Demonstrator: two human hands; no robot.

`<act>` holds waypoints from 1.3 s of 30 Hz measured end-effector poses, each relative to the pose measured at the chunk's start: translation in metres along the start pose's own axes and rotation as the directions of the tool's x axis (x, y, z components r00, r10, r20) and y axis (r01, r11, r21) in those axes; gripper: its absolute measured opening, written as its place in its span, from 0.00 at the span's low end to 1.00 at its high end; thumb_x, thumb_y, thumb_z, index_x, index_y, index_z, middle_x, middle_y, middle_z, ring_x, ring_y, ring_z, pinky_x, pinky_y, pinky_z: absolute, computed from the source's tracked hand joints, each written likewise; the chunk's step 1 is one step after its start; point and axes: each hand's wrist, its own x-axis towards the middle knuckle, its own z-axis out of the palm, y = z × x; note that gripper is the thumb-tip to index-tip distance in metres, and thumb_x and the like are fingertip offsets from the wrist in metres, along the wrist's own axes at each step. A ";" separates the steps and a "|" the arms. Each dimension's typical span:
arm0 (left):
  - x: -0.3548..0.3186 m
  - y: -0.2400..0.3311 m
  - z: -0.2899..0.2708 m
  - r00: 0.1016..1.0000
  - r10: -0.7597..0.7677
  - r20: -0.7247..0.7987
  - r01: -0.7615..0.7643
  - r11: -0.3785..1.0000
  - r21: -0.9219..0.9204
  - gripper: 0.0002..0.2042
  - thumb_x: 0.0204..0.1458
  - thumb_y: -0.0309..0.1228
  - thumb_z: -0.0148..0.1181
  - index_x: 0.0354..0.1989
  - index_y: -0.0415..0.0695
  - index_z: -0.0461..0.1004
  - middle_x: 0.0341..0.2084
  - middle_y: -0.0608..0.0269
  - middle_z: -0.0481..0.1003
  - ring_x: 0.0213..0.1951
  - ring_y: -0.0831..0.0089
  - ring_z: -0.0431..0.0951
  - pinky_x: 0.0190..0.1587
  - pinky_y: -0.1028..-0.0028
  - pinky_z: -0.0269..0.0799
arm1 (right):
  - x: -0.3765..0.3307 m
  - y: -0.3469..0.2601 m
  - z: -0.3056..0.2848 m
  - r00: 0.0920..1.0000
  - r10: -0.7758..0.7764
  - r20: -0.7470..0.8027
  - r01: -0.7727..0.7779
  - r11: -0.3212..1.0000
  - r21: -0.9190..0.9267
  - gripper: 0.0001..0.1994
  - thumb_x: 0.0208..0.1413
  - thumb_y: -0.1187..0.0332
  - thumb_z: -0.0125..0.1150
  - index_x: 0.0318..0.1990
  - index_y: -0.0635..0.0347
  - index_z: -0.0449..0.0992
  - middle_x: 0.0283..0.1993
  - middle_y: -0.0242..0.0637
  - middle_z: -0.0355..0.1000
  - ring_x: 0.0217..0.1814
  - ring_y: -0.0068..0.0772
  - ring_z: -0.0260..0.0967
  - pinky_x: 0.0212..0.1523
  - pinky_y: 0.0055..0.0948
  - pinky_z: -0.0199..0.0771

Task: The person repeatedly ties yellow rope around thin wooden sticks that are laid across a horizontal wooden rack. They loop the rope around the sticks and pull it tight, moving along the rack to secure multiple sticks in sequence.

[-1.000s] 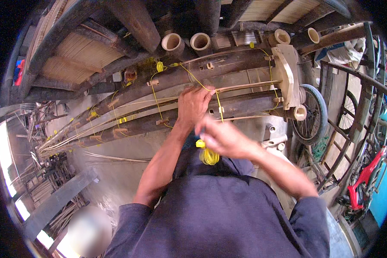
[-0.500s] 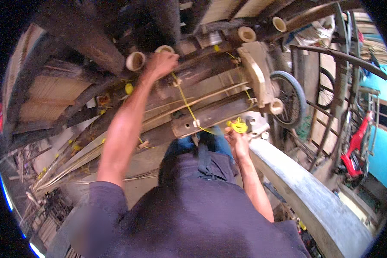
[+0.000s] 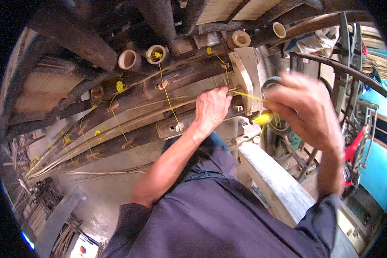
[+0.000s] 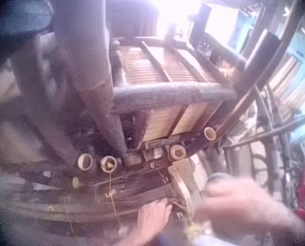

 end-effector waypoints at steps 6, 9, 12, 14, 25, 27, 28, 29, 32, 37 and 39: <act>0.003 0.001 0.009 0.982 -0.002 -0.190 -0.002 1.000 -0.019 0.11 0.54 0.38 0.55 0.31 0.43 0.75 0.21 0.49 0.74 0.27 0.51 0.76 0.28 0.61 0.71 | 0.139 0.035 0.026 0.945 -0.283 0.162 0.215 0.915 0.341 0.14 0.55 0.63 0.56 0.44 0.61 0.74 0.39 0.49 0.72 0.46 0.46 0.71 0.45 0.33 0.71; 0.011 0.015 0.012 0.992 0.038 -0.117 -0.031 0.998 0.062 0.11 0.55 0.37 0.54 0.30 0.41 0.75 0.21 0.48 0.73 0.26 0.51 0.75 0.28 0.60 0.71 | 0.165 0.125 0.118 0.972 0.111 0.206 -0.114 0.993 0.006 0.16 0.56 0.62 0.53 0.48 0.61 0.71 0.42 0.46 0.73 0.43 0.37 0.71 0.42 0.32 0.71; 0.006 -0.003 0.014 0.995 0.019 -0.093 -0.003 0.985 0.170 0.10 0.54 0.36 0.53 0.31 0.42 0.75 0.21 0.48 0.74 0.27 0.52 0.76 0.28 0.60 0.71 | 0.140 0.087 0.115 0.961 0.235 -0.145 -0.007 0.547 0.837 0.13 0.53 0.70 0.49 0.44 0.64 0.72 0.36 0.41 0.72 0.38 0.29 0.69 0.38 0.32 0.71; -0.004 -0.018 0.024 0.977 0.093 -0.190 -0.069 0.989 0.128 0.11 0.56 0.36 0.52 0.31 0.42 0.76 0.23 0.50 0.75 0.28 0.53 0.76 0.30 0.62 0.72 | 0.074 0.063 0.113 0.910 0.014 -0.414 0.391 0.298 0.871 0.12 0.52 0.71 0.54 0.43 0.67 0.71 0.37 0.38 0.71 0.39 0.27 0.69 0.39 0.31 0.72; 0.157 -0.015 -0.031 0.955 -0.260 0.142 0.279 0.628 -0.727 0.14 0.58 0.40 0.50 0.24 0.47 0.65 0.17 0.74 0.60 0.20 0.83 0.62 0.25 0.79 0.66 | -0.027 0.044 0.244 0.973 0.045 0.228 -0.112 0.949 0.293 0.13 0.46 0.73 0.52 0.43 0.55 0.70 0.35 0.55 0.71 0.38 0.50 0.72 0.35 0.44 0.72; 0.167 -0.058 -0.004 0.912 -0.347 0.220 0.387 0.546 -0.743 0.14 0.57 0.42 0.52 0.24 0.48 0.65 0.17 0.73 0.60 0.19 0.82 0.61 0.23 0.79 0.64 | -0.023 0.036 0.243 0.918 0.057 0.392 -0.170 0.951 0.259 0.18 0.43 0.76 0.54 0.46 0.52 0.70 0.37 0.52 0.72 0.41 0.51 0.71 0.38 0.45 0.72; 0.167 -0.066 0.000 0.893 -0.381 0.241 0.416 0.491 -0.765 0.14 0.57 0.43 0.52 0.25 0.47 0.67 0.17 0.73 0.62 0.20 0.82 0.62 0.23 0.79 0.64 | -0.024 0.031 0.242 0.958 0.014 0.286 -0.093 0.960 0.264 0.19 0.43 0.75 0.54 0.48 0.53 0.69 0.42 0.51 0.70 0.45 0.50 0.69 0.40 0.44 0.72; 0.167 -0.077 0.001 0.871 -0.417 0.261 0.443 0.433 -0.785 0.14 0.56 0.44 0.53 0.26 0.47 0.68 0.17 0.72 0.63 0.20 0.81 0.64 0.24 0.79 0.65 | -0.027 0.026 0.238 0.983 -0.037 0.180 -0.011 0.966 0.259 0.21 0.44 0.75 0.55 0.49 0.53 0.69 0.46 0.50 0.68 0.49 0.50 0.67 0.42 0.44 0.72; 0.151 -0.123 -0.074 0.917 -0.233 0.325 0.291 0.946 -0.142 0.18 0.58 0.45 0.50 0.43 0.42 0.74 0.32 0.62 0.77 0.33 0.74 0.75 0.36 0.74 0.72 | -0.055 -0.013 0.235 0.995 0.046 -0.085 -0.018 0.953 0.302 0.31 0.41 0.75 0.60 0.58 0.54 0.64 0.55 0.45 0.64 0.58 0.46 0.61 0.50 0.39 0.71; 0.065 -0.256 -0.182 1.000 0.017 -0.014 -0.019 0.982 -0.190 0.21 0.56 0.50 0.49 0.43 0.45 0.76 0.32 0.58 0.78 0.35 0.67 0.78 0.40 0.67 0.71 | -0.019 -0.144 0.299 0.894 0.142 0.425 -0.366 -0.315 0.876 0.32 0.54 0.72 0.53 0.67 0.56 0.49 0.40 0.40 0.70 0.42 0.29 0.70 0.45 0.26 0.70; 0.022 -0.242 -0.210 0.997 -0.062 -0.034 0.053 0.971 -0.233 0.20 0.55 0.49 0.49 0.42 0.46 0.75 0.32 0.58 0.78 0.35 0.65 0.78 0.40 0.67 0.71 | 0.059 -0.167 0.366 0.844 0.234 0.483 -0.391 -0.350 0.851 0.26 0.57 0.71 0.52 0.63 0.58 0.54 0.35 0.39 0.71 0.37 0.29 0.70 0.38 0.27 0.69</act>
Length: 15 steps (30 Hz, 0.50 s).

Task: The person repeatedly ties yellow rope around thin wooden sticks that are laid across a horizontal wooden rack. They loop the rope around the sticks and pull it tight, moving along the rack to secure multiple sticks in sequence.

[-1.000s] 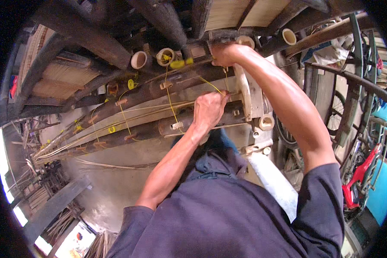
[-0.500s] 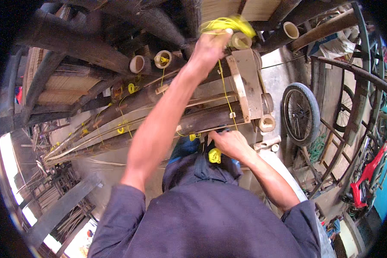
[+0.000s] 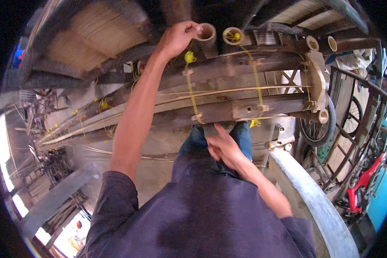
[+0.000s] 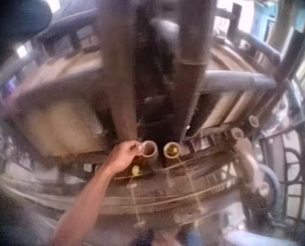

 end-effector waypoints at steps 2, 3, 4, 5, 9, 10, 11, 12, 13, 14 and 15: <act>-0.057 0.008 -0.012 0.998 -0.036 -0.046 0.037 0.999 0.020 0.18 0.55 0.48 0.49 0.41 0.48 0.75 0.31 0.56 0.78 0.36 0.62 0.79 0.39 0.65 0.71 | 0.032 0.029 0.009 0.952 -0.292 0.092 0.303 0.860 -0.412 0.16 0.58 0.70 0.53 0.54 0.61 0.67 0.30 0.37 0.71 0.31 0.31 0.69 0.32 0.30 0.68; -0.089 0.025 -0.018 0.988 -0.157 -0.010 0.156 0.975 0.159 0.21 0.59 0.50 0.44 0.43 0.46 0.74 0.35 0.58 0.78 0.40 0.65 0.78 0.45 0.67 0.70 | 0.021 0.017 0.008 0.879 -0.425 0.218 0.467 0.667 -0.581 0.13 0.58 0.69 0.54 0.49 0.61 0.71 0.29 0.37 0.70 0.30 0.31 0.69 0.31 0.30 0.67; -0.116 0.025 -0.017 0.976 -0.215 0.046 0.202 0.959 0.197 0.20 0.58 0.50 0.45 0.42 0.47 0.74 0.35 0.55 0.78 0.40 0.59 0.78 0.44 0.64 0.70 | 0.005 -0.004 0.009 0.780 -0.501 0.375 0.595 0.410 -0.692 0.10 0.58 0.68 0.55 0.44 0.61 0.75 0.27 0.36 0.70 0.28 0.31 0.69 0.29 0.30 0.67; -0.146 0.014 -0.011 0.983 -0.174 0.065 0.157 0.965 0.212 0.18 0.58 0.47 0.45 0.43 0.47 0.74 0.35 0.54 0.77 0.40 0.54 0.77 0.45 0.61 0.70 | -0.040 -0.072 0.042 0.871 -0.431 0.236 0.386 0.304 -0.871 0.06 0.56 0.68 0.57 0.33 0.60 0.78 0.28 0.37 0.70 0.28 0.33 0.69 0.30 0.32 0.67; -0.204 0.017 0.025 0.995 -0.098 0.007 0.097 0.990 0.099 0.17 0.50 0.37 0.56 0.48 0.44 0.72 0.39 0.54 0.76 0.43 0.56 0.74 0.50 0.60 0.66 | -0.053 -0.213 0.171 0.694 -0.295 0.657 0.529 -0.410 -0.743 0.05 0.48 0.70 0.59 0.33 0.57 0.76 0.27 0.40 0.67 0.31 0.40 0.68 0.31 0.37 0.67; -0.202 0.008 0.042 0.962 0.113 -0.247 -0.021 0.937 0.349 0.16 0.49 0.36 0.57 0.45 0.45 0.73 0.36 0.55 0.76 0.40 0.57 0.75 0.47 0.61 0.67 | -0.027 -0.216 0.196 0.581 -0.191 0.791 0.657 -0.465 -0.594 0.09 0.49 0.69 0.58 0.38 0.58 0.76 0.29 0.42 0.67 0.34 0.44 0.69 0.33 0.38 0.68; -0.198 0.004 0.045 0.938 0.161 -0.307 -0.019 0.908 0.419 0.14 0.49 0.36 0.58 0.43 0.45 0.74 0.33 0.55 0.76 0.38 0.57 0.76 0.45 0.61 0.68 | 0.011 -0.218 0.202 0.544 -0.164 0.823 0.721 -0.410 -0.559 0.13 0.50 0.66 0.59 0.44 0.57 0.74 0.32 0.44 0.69 0.36 0.46 0.69 0.36 0.38 0.69; -0.195 0.000 0.047 0.905 0.208 -0.371 0.000 0.872 0.490 0.12 0.49 0.36 0.58 0.40 0.46 0.75 0.30 0.56 0.77 0.35 0.57 0.76 0.42 0.61 0.69 | 0.044 -0.228 0.205 0.504 -0.143 0.852 0.777 -0.357 -0.519 0.18 0.51 0.64 0.59 0.50 0.56 0.73 0.35 0.46 0.70 0.39 0.47 0.70 0.39 0.38 0.70; -0.200 0.006 0.041 0.958 0.049 -0.283 0.060 0.929 0.365 0.11 0.49 0.37 0.57 0.38 0.46 0.76 0.28 0.56 0.77 0.33 0.57 0.76 0.40 0.61 0.70 | 0.063 -0.250 0.203 0.675 -0.027 0.738 0.699 -0.299 -0.650 0.27 0.54 0.54 0.57 0.57 0.62 0.66 0.43 0.51 0.71 0.46 0.49 0.70 0.46 0.38 0.69; -0.196 0.010 0.037 0.981 -0.080 -0.176 0.122 0.963 0.240 0.09 0.50 0.37 0.57 0.35 0.47 0.77 0.25 0.56 0.77 0.31 0.57 0.76 0.38 0.61 0.71 | 0.090 -0.257 0.179 0.782 -0.163 0.602 0.549 -0.278 -0.788 0.34 0.55 0.45 0.53 0.56 0.69 0.65 0.48 0.55 0.70 0.51 0.49 0.69 0.50 0.39 0.68; -0.189 0.011 0.038 0.983 -0.041 -0.176 0.086 0.964 0.252 0.10 0.51 0.38 0.56 0.35 0.47 0.78 0.26 0.56 0.77 0.31 0.56 0.77 0.37 0.61 0.71 | 0.116 -0.247 0.159 0.929 -0.262 0.261 0.146 -0.389 -0.910 0.36 0.55 0.42 0.50 0.55 0.73 0.64 0.47 0.59 0.70 0.53 0.51 0.68 0.51 0.39 0.67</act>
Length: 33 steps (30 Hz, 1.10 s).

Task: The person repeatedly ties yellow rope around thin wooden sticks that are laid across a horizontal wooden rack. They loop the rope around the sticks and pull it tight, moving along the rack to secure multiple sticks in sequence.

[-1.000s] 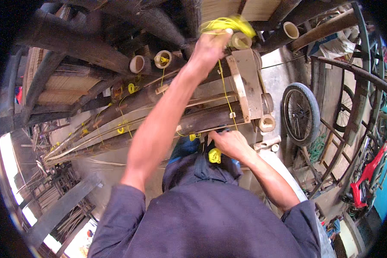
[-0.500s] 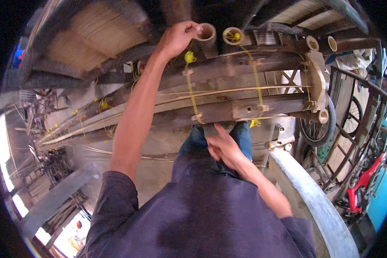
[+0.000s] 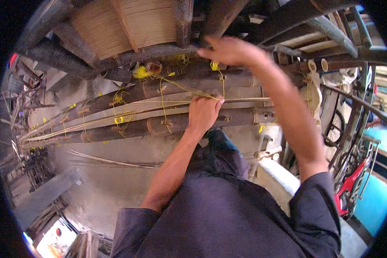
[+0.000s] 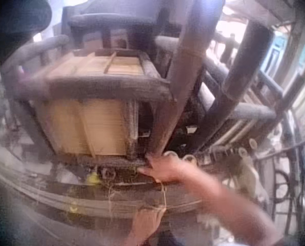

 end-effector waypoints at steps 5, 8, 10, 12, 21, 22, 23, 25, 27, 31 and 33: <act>0.002 -0.003 -0.001 1.000 -0.003 0.019 0.003 1.000 -0.003 0.12 0.54 0.42 0.53 0.34 0.49 0.80 0.29 0.56 0.78 0.32 0.56 0.78 0.36 0.62 0.72 | -0.007 0.028 0.066 0.966 0.139 -0.219 0.157 0.358 0.920 0.16 0.59 0.62 0.49 0.49 0.65 0.69 0.39 0.44 0.71 0.42 0.39 0.71 0.46 0.35 0.69; -0.011 -0.023 0.008 0.997 0.053 0.053 -0.055 0.997 0.045 0.13 0.54 0.43 0.53 0.36 0.48 0.79 0.32 0.58 0.78 0.35 0.57 0.78 0.38 0.63 0.72 | -0.125 -0.025 0.118 0.848 -0.144 -0.510 0.524 0.363 0.770 0.12 0.55 0.74 0.52 0.47 0.61 0.69 0.42 0.41 0.70 0.48 0.32 0.69 0.51 0.33 0.66; 0.001 0.006 -0.010 0.948 -0.196 0.252 0.181 0.980 0.081 0.15 0.56 0.43 0.51 0.39 0.47 0.78 0.37 0.64 0.79 0.40 0.68 0.78 0.44 0.67 0.71 | -0.164 -0.023 0.195 0.980 -0.146 -0.133 0.196 0.641 0.742 0.11 0.53 0.73 0.51 0.45 0.57 0.68 0.27 0.50 0.72 0.33 0.53 0.74 0.37 0.48 0.72; 0.020 0.007 -0.013 0.957 -0.158 0.245 0.280 0.734 -0.619 0.16 0.58 0.45 0.50 0.38 0.45 0.76 0.32 0.67 0.78 0.39 0.73 0.76 0.43 0.69 0.70 | -0.139 -0.015 0.238 0.958 -0.191 -0.214 0.269 0.853 0.448 0.09 0.53 0.69 0.49 0.42 0.55 0.68 0.17 0.46 0.69 0.20 0.53 0.70 0.20 0.49 0.71; 0.172 -0.068 0.037 0.774 -0.181 0.607 0.632 0.291 -0.719 0.13 0.56 0.42 0.52 0.23 0.49 0.65 0.16 0.76 0.60 0.17 0.82 0.57 0.17 0.77 0.55 | -0.148 -0.021 0.240 0.951 -0.294 -0.099 0.310 0.887 0.343 0.13 0.46 0.70 0.56 0.42 0.55 0.69 0.32 0.45 0.73 0.37 0.43 0.72 0.34 0.40 0.72; 0.176 -0.072 0.025 0.818 -0.214 0.534 0.539 0.612 -0.578 0.14 0.57 0.44 0.51 0.28 0.45 0.71 0.21 0.70 0.69 0.21 0.80 0.68 0.22 0.77 0.64 | -0.156 -0.029 0.227 0.940 -0.273 -0.203 0.330 0.878 0.346 0.17 0.45 0.71 0.57 0.46 0.55 0.69 0.35 0.45 0.72 0.41 0.42 0.71 0.38 0.39 0.71; 0.173 -0.078 0.011 0.810 -0.240 0.535 0.509 0.741 -0.438 0.16 0.57 0.44 0.49 0.32 0.43 0.73 0.24 0.65 0.73 0.25 0.75 0.72 0.28 0.72 0.67 | -0.172 -0.038 0.208 0.918 -0.254 -0.304 0.354 0.870 0.344 0.21 0.45 0.71 0.58 0.50 0.55 0.68 0.39 0.45 0.71 0.44 0.42 0.70 0.43 0.38 0.70; 0.168 -0.109 -0.033 0.872 -0.190 0.450 0.314 0.924 -0.218 0.19 0.58 0.46 0.48 0.38 0.41 0.75 0.28 0.60 0.77 0.30 0.69 0.77 0.33 0.67 0.71 | -0.196 -0.057 0.180 0.936 -0.191 -0.295 0.331 0.759 0.560 0.31 0.44 0.72 0.60 0.60 0.53 0.60 0.45 0.44 0.69 0.50 0.41 0.67 0.50 0.37 0.67; 0.159 -0.144 -0.075 0.934 0.031 0.356 -0.007 0.998 -0.069 0.19 0.58 0.46 0.49 0.41 0.41 0.75 0.33 0.59 0.78 0.32 0.67 0.78 0.35 0.67 0.71 | -0.204 -0.091 0.198 0.991 -0.084 0.104 -0.106 -0.024 0.994 0.43 0.48 0.69 0.62 0.69 0.51 0.43 0.48 0.42 0.68 0.49 0.36 0.67 0.51 0.32 0.66; 0.091 -0.145 -0.130 0.969 0.101 0.225 -0.035 0.960 -0.279 0.21 0.58 0.48 0.47 0.41 0.41 0.74 0.34 0.58 0.78 0.37 0.67 0.78 0.39 0.69 0.71 | -0.107 -0.137 0.285 0.968 0.182 0.172 -0.140 -0.174 0.975 0.22 0.55 0.71 0.55 0.59 0.56 0.62 0.37 0.41 0.72 0.38 0.33 0.71 0.41 0.33 0.70; 0.039 -0.129 -0.152 0.968 0.032 0.247 0.016 0.981 -0.192 0.20 0.58 0.46 0.47 0.41 0.40 0.74 0.34 0.55 0.77 0.39 0.63 0.77 0.41 0.66 0.70 | -0.108 -0.136 0.275 0.987 0.038 -0.158 0.121 0.476 0.871 0.12 0.56 0.70 0.55 0.47 0.60 0.74 0.32 0.40 0.72 0.37 0.34 0.71 0.39 0.32 0.70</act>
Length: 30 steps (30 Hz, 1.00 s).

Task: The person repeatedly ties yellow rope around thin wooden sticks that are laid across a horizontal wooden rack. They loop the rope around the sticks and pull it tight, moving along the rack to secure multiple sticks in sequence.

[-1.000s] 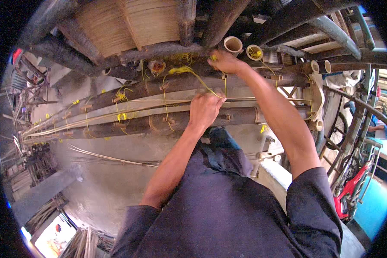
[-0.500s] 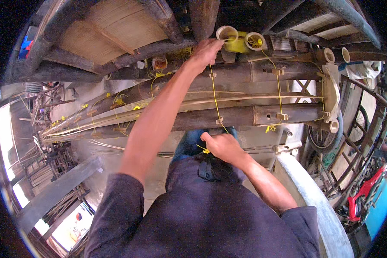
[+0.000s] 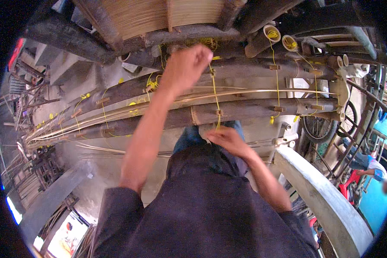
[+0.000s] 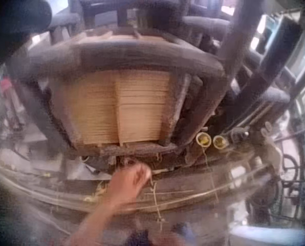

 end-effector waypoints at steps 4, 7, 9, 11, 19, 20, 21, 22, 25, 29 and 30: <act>-0.090 -0.038 0.051 0.985 0.089 -0.151 -0.082 0.995 0.052 0.14 0.56 0.41 0.51 0.37 0.44 0.76 0.32 0.53 0.77 0.36 0.56 0.77 0.40 0.62 0.71 | 0.026 -0.256 -0.072 0.986 -0.115 0.122 0.166 0.788 -0.593 0.04 0.51 0.69 0.60 0.32 0.55 0.79 0.26 0.37 0.70 0.33 0.36 0.69 0.34 0.34 0.67; -0.087 -0.038 0.091 0.945 0.215 -0.248 -0.177 0.970 0.168 0.13 0.56 0.41 0.51 0.34 0.46 0.77 0.27 0.54 0.77 0.33 0.56 0.78 0.38 0.62 0.72 | 0.103 -0.290 -0.042 0.942 -0.253 0.220 0.332 0.617 -0.713 0.14 0.54 0.56 0.52 0.33 0.55 0.79 0.30 0.43 0.72 0.33 0.45 0.71 0.36 0.40 0.69; -0.086 -0.034 0.078 0.960 0.110 -0.258 -0.024 0.949 0.316 0.12 0.55 0.41 0.52 0.31 0.47 0.77 0.25 0.55 0.77 0.30 0.56 0.78 0.35 0.62 0.73 | 0.186 -0.259 -0.034 0.915 -0.228 0.333 0.403 0.563 -0.722 0.24 0.58 0.46 0.45 0.35 0.57 0.79 0.35 0.47 0.75 0.36 0.52 0.74 0.39 0.45 0.72; -0.084 -0.028 0.068 0.978 0.047 -0.203 0.036 0.922 0.387 0.12 0.54 0.42 0.53 0.28 0.49 0.78 0.22 0.56 0.77 0.25 0.57 0.78 0.29 0.62 0.73 | 0.212 -0.202 -0.046 0.998 0.040 0.039 0.022 0.355 -0.934 0.29 0.53 0.40 0.48 0.40 0.61 0.77 0.41 0.51 0.74 0.45 0.52 0.73 0.49 0.41 0.70; -0.080 -0.011 0.059 0.995 -0.033 -0.094 0.068 0.913 0.402 0.12 0.55 0.43 0.52 0.36 0.52 0.79 0.24 0.58 0.78 0.30 0.58 0.79 0.32 0.61 0.74 | 0.209 -0.137 -0.068 0.952 -0.148 -0.269 0.133 0.988 -0.074 0.10 0.55 0.66 0.50 0.35 0.62 0.73 0.25 0.39 0.69 0.27 0.40 0.67 0.31 0.39 0.66; -0.090 -0.025 0.063 0.991 -0.032 -0.132 0.089 0.889 0.450 0.13 0.55 0.43 0.51 0.37 0.53 0.79 0.26 0.59 0.78 0.34 0.59 0.79 0.34 0.61 0.74 | 0.156 -0.168 -0.042 0.955 -0.297 -0.023 0.237 0.802 -0.548 0.07 0.54 0.70 0.48 0.31 0.62 0.72 0.21 0.36 0.65 0.23 0.36 0.63 0.27 0.36 0.63; -0.089 -0.024 0.064 0.994 -0.062 -0.093 0.096 0.896 0.433 0.13 0.55 0.44 0.51 0.38 0.51 0.79 0.27 0.60 0.79 0.35 0.61 0.79 0.36 0.61 0.73 | 0.108 -0.140 -0.027 0.966 -0.251 0.059 0.257 0.917 -0.304 0.06 0.53 0.70 0.51 0.29 0.62 0.70 0.21 0.38 0.65 0.24 0.39 0.63 0.28 0.35 0.64; -0.082 -0.019 0.063 0.995 -0.079 -0.053 0.094 0.901 0.423 0.14 0.56 0.44 0.51 0.38 0.50 0.79 0.28 0.60 0.79 0.35 0.62 0.79 0.37 0.61 0.73 | 0.057 -0.115 -0.013 0.972 -0.202 0.123 0.209 0.977 -0.049 0.06 0.52 0.70 0.53 0.27 0.61 0.69 0.21 0.41 0.65 0.24 0.42 0.64 0.29 0.34 0.65; -0.075 -0.004 0.056 0.996 -0.077 -0.034 0.081 0.985 0.153 0.19 0.59 0.45 0.47 0.37 0.43 0.78 0.25 0.61 0.78 0.32 0.69 0.78 0.38 0.66 0.72 | 0.039 -0.020 0.022 0.930 -0.281 0.235 0.361 0.812 -0.459 0.10 0.53 0.63 0.55 0.25 0.60 0.68 0.24 0.45 0.68 0.30 0.51 0.69 0.34 0.44 0.69; -0.029 0.034 0.023 0.997 -0.031 -0.071 -0.002 0.906 -0.423 0.21 0.61 0.47 0.44 0.29 0.42 0.75 0.17 0.68 0.71 0.24 0.73 0.71 0.34 0.73 0.68 | 0.042 -0.032 0.045 0.940 -0.320 0.116 0.340 0.864 -0.372 0.10 0.53 0.64 0.53 0.25 0.59 0.69 0.24 0.42 0.69 0.27 0.47 0.70 0.27 0.41 0.71; -0.007 0.033 0.016 0.996 -0.086 -0.028 0.070 0.935 -0.348 0.21 0.61 0.47 0.44 0.26 0.43 0.72 0.16 0.71 0.66 0.22 0.75 0.68 0.31 0.75 0.66 | 0.037 -0.024 0.038 0.925 -0.317 0.212 0.381 0.787 -0.486 0.09 0.53 0.63 0.53 0.25 0.58 0.69 0.25 0.40 0.70 0.27 0.45 0.71 0.27 0.40 0.72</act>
